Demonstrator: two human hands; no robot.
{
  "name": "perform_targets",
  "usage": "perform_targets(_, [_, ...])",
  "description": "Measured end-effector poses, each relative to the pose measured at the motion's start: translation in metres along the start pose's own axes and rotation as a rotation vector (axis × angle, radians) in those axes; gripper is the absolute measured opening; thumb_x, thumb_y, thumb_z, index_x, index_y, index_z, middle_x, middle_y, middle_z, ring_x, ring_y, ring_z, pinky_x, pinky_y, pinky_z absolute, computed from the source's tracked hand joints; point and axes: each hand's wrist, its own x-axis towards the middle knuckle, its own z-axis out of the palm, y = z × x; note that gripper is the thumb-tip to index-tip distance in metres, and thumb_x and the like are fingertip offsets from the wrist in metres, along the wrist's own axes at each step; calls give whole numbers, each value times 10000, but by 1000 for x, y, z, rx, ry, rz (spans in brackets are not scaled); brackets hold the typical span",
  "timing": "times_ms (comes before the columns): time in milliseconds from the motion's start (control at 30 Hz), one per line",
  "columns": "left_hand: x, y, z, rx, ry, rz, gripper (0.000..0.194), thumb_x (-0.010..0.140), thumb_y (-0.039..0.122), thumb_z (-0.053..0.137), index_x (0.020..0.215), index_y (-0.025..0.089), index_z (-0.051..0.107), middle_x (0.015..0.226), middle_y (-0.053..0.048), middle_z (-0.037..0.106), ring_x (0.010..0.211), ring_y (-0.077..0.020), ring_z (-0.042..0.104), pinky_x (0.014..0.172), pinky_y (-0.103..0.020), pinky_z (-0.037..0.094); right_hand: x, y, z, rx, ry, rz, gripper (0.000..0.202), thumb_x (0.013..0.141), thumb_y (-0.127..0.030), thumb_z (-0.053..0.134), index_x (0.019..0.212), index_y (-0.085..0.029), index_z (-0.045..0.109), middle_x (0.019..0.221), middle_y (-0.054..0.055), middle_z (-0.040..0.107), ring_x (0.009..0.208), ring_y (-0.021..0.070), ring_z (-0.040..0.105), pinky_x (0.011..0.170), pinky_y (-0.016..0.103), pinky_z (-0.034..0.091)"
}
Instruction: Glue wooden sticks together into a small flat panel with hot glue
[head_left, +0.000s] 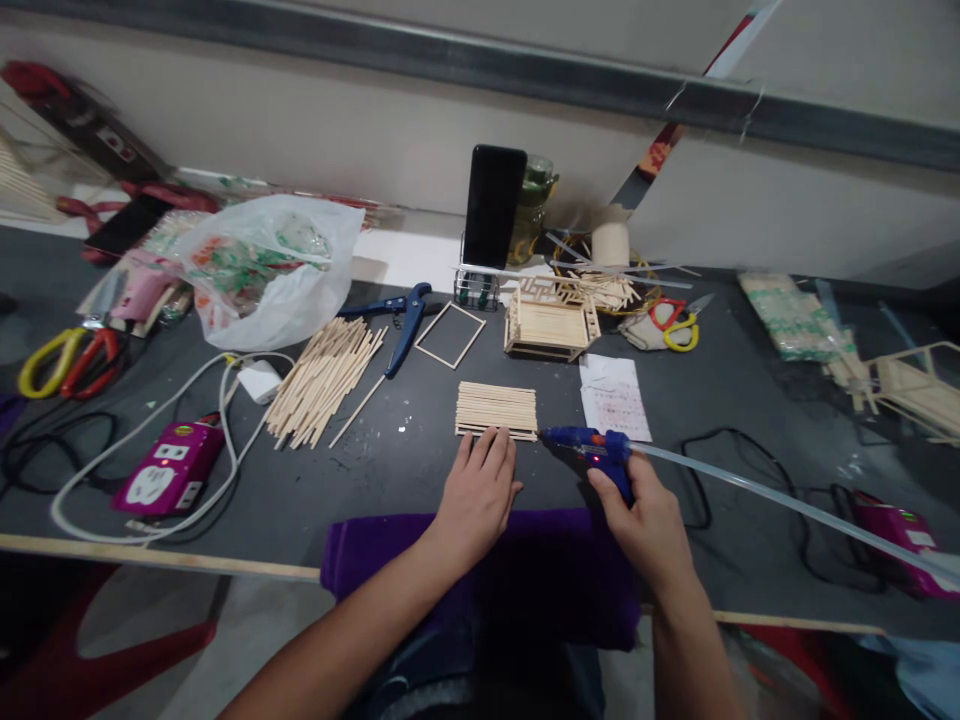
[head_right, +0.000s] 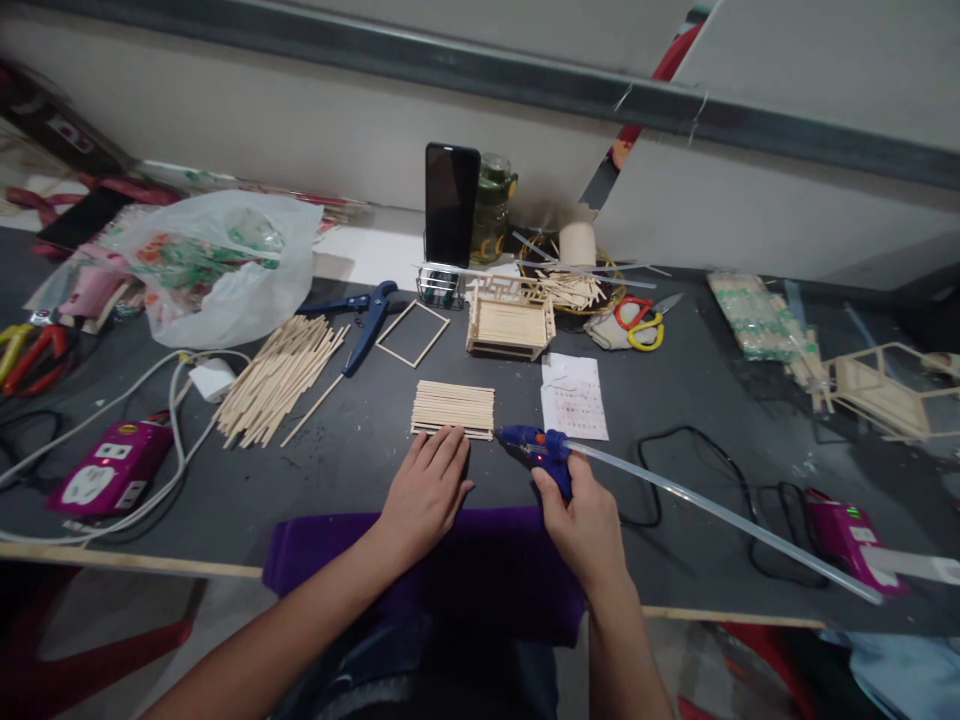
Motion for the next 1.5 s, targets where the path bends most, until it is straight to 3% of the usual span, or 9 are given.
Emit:
perform_targets(133, [0, 0, 1, 5, 12, 4, 470, 970, 335, 360, 1341, 77, 489, 1437, -148, 476, 1322, -277, 426, 1109, -465, 306, 0, 1, 1, -10, 13, -3, 416, 835, -536, 457, 1006, -185, 600, 662, 68, 676, 529, 226, 605, 524, 297, 435])
perform_targets(567, [1, 0, 1, 3, -22, -5, 474, 971, 340, 354, 1354, 94, 486, 1429, -143, 486, 1345, -287, 393, 1117, -507, 292, 0, 1, 1, -2, -2, 9, 406, 838, -536, 459, 1010, -195, 595, 624, 50, 657, 483, 217, 570, 505, 296, 417])
perform_targets(1000, [0, 0, 3, 13, 4, 7, 474, 967, 342, 377, 1342, 77, 494, 1432, -152, 480, 1344, -281, 408, 1124, -468, 293, 0, 1, 1, -27, -6, 16, 469, 838, -551, 440, 1055, -165, 596, 741, 107, 705, 604, 256, 647, 565, 314, 457])
perform_targets(1267, [0, 0, 4, 31, 40, 15, 464, 969, 333, 371, 1317, 62, 517, 1419, -141, 499, 1327, -294, 431, 1106, -460, 323, 0, 2, 0, -29, -34, 30, 490, 843, -555, 432, 1060, -149, 599, 695, 92, 693, 519, 232, 606, 534, 311, 439])
perform_targets(1500, [0, 0, 6, 49, 33, 21, 468, 969, 346, 377, 1322, 70, 513, 1426, -145, 489, 1331, -287, 428, 1099, -455, 329, -1, 4, 0, -20, 19, 0, 465, 837, -558, 459, 1038, -164, 603, 706, 85, 689, 587, 240, 628, 551, 302, 450])
